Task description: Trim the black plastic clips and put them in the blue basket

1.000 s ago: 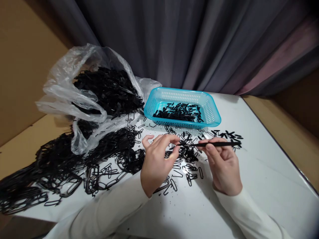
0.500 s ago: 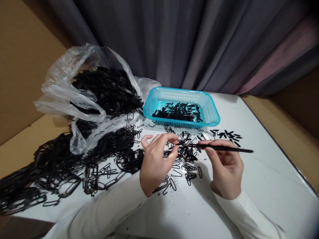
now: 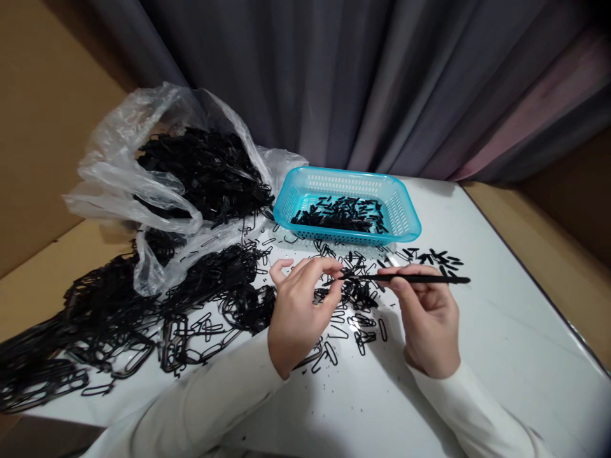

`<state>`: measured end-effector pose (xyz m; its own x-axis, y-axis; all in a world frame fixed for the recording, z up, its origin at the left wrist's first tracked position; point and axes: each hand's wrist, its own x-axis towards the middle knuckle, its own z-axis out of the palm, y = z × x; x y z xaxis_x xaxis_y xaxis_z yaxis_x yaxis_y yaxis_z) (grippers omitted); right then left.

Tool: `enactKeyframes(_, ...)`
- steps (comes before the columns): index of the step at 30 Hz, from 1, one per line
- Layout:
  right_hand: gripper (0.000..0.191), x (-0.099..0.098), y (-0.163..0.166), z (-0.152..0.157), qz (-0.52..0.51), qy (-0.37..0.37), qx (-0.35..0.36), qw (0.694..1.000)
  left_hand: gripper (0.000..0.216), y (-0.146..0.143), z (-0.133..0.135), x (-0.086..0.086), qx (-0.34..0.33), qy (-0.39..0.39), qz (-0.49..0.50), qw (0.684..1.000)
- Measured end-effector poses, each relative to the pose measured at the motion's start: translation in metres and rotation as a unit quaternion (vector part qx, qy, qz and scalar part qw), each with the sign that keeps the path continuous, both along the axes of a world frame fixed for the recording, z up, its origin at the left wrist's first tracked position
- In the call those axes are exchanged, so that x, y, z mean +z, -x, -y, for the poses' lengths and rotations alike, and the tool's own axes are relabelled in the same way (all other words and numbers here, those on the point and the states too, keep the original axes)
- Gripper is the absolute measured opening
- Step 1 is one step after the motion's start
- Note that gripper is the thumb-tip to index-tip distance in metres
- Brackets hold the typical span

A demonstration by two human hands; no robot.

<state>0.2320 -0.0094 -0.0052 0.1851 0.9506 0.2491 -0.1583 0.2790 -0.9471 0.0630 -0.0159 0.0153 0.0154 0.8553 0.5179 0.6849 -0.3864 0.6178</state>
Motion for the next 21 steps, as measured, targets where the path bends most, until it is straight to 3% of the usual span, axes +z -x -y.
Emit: enactKeyframes(21, 0.023, 0.0019, -0.0012, -0.0083, -0.201, 0.219, 0.085, 0.951, 0.015, 0.0012, 0.0016, 0.0016, -0.011, 0.005, -0.002, 1.0)
